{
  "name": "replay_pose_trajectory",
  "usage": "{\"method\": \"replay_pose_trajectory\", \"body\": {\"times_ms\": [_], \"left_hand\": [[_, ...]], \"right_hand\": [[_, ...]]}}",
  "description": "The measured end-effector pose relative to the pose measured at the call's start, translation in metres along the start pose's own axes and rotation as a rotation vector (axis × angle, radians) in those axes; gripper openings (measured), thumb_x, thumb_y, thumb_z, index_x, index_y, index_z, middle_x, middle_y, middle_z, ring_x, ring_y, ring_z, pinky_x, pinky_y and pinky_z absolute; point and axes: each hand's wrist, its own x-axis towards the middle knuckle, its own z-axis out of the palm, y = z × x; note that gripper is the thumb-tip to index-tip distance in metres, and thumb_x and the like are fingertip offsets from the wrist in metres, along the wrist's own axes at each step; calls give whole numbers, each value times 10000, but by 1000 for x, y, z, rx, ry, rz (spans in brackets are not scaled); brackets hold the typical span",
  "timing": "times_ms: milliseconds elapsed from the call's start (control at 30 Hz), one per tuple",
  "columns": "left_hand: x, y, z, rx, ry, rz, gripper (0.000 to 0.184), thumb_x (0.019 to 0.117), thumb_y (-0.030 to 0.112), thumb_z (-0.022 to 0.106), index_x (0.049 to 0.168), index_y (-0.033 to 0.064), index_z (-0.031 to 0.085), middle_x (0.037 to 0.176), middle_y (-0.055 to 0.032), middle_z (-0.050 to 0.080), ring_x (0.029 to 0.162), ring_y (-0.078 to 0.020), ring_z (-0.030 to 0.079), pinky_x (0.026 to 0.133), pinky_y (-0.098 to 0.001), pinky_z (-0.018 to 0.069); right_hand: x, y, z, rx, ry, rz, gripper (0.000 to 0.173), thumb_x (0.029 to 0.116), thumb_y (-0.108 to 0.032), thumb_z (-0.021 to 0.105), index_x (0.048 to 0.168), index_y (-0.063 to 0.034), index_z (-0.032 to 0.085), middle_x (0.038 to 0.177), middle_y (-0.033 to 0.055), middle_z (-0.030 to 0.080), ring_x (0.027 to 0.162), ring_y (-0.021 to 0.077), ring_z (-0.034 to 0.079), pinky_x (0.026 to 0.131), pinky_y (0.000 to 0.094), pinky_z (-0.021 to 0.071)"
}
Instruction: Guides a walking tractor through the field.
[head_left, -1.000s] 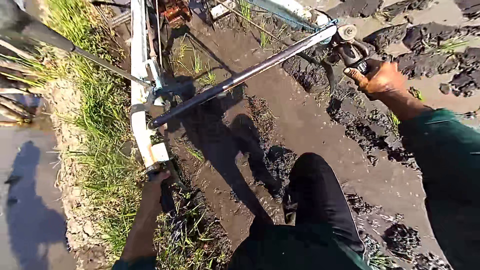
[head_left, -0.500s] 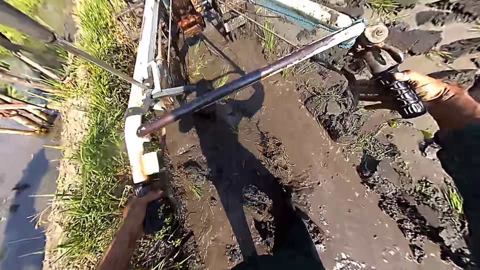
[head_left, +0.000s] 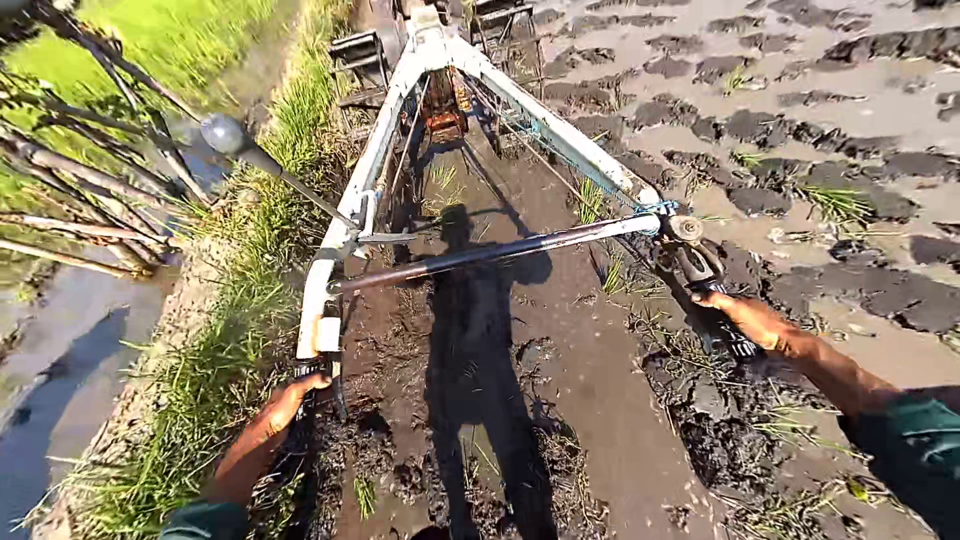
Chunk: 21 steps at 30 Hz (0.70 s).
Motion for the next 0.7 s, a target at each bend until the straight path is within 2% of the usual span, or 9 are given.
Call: {"method": "replay_pose_trajectory", "body": {"times_ms": [67,200,300,367,433,500,600,633,700], "left_hand": [[27,21,0,14,4,34,213,1010,131,552,1146,-20,618,934,-86,656,795,-157,632,734,-358,545],[99,48,-57,12,53,22,199,1006,171,555,1128,27,617,849,-54,678,701,-139,656,640,-321,559],[171,51,-130,9,83,-15,195,1000,175,526,1116,45,613,828,-53,669,680,-152,642,611,-331,545],[222,54,-173,23,122,-41,178,1005,163,504,1081,43,610,806,-54,673,660,-139,642,587,-300,538],[266,55,-200,49,128,-25,175,997,124,499,1089,25,610,841,-52,677,687,-124,643,603,-287,539],[299,61,-211,61,-18,-9,286,986,167,472,1224,66,594,1059,-67,683,884,-160,655,726,-354,547],[333,78,-188,9,-189,90,426,879,248,508,1276,121,597,1191,-1,693,1058,-131,681,817,-337,592],[343,83,-182,-30,-213,107,473,845,274,550,1289,119,602,1210,5,695,1085,-124,678,842,-338,591],[361,102,-169,-106,-223,132,473,789,324,626,1231,157,612,1094,61,711,978,-58,687,792,-282,599]], "right_hand": [[19,-29,5,-76,69,-30,478,1043,-396,524,1201,49,602,1007,171,615,845,224,576,811,470,479],[26,-93,55,-131,29,-7,565,1031,-434,544,1287,70,568,1138,268,613,975,333,594,905,556,456],[20,-134,122,12,-187,-12,408,1067,-369,493,1270,-24,574,956,90,638,776,162,620,736,369,531],[27,-142,170,185,-423,-22,339,1042,-318,464,1282,-86,527,951,14,648,785,102,637,702,294,547],[40,-155,214,252,-468,12,389,969,-276,511,1312,-95,484,1003,15,631,840,101,620,735,304,529],[60,-156,235,310,-372,99,420,991,-238,504,1380,-88,455,1122,62,637,965,151,632,813,361,532],[99,-165,222,328,-200,141,443,1023,-259,439,1440,-110,451,1176,65,665,1011,172,657,823,376,553],[112,-170,216,323,-183,150,444,1028,-255,425,1449,-116,452,1192,68,665,1024,178,658,827,385,556],[144,-188,204,312,-148,164,399,1036,-224,378,1410,-120,469,1177,52,654,1009,158,649,810,367,552]]}}
